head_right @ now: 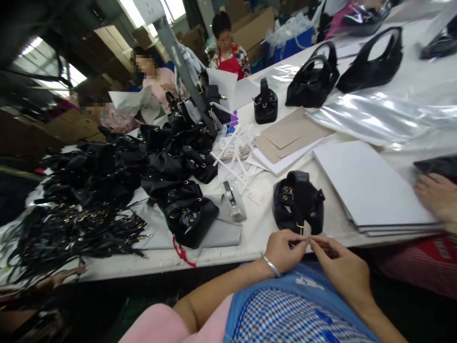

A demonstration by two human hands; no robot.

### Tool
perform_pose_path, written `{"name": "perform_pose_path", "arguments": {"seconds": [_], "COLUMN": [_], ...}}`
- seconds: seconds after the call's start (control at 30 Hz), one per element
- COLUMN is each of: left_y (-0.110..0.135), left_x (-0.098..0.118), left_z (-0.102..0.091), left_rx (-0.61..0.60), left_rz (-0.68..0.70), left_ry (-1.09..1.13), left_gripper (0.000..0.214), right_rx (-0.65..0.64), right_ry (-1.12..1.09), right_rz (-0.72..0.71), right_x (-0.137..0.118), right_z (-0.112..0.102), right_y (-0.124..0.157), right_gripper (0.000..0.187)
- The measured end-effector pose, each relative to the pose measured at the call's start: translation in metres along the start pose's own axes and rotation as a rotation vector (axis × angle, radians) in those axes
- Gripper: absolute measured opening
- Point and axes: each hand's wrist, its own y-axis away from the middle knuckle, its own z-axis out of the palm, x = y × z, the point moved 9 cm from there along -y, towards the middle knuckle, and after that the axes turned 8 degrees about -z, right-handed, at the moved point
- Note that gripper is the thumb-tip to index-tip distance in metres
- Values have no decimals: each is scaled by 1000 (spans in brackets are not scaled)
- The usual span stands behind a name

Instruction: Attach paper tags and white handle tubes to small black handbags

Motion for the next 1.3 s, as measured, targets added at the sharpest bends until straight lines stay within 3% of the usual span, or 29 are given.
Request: {"name": "perform_pose_path", "arguments": {"seconds": [0.1,0.23,0.3,0.43,0.57,0.7,0.83,0.93,1.1,1.2,1.3], "left_y": [2,1,-2,-8,-11,-13,-12,-15,-41,-64,-84], "left_x": [0,-7,-18,-47,-64,-65,-59,-55,-27,0,16], "left_z": [3,5,5,5,8,25,37,25,-33,-35,-19], "left_rx": [-16,-90,-135,-196,-197,-271,-356,-312,55,67,9], "left_rz": [11,-20,-80,-257,-359,-400,-389,-339,-118,7,68], "left_ry": [-6,108,223,455,572,670,704,589,284,220,81], "left_gripper": [29,33,30,32,40,50,48,44,48,61,64], "right_rx": [3,-92,-127,-43,-48,-51,-99,-172,-199,-202,-175], "right_ry": [49,-64,-137,-136,-177,-207,-252,-298,-448,-496,-351], "right_rz": [-54,-82,-94,-134,-147,-204,-319,-272,-84,-79,-159], "right_x": [-5,-2,4,22,40,35,15,20,43,37,25], "right_z": [1,10,13,14,37,53,59,61,35,8,-21], "right_y": [-6,-12,-15,-23,-31,-34,-28,-20,-10,-15,-31], "right_gripper": [38,38,39,36,37,35,20,23,35,40,35]}}
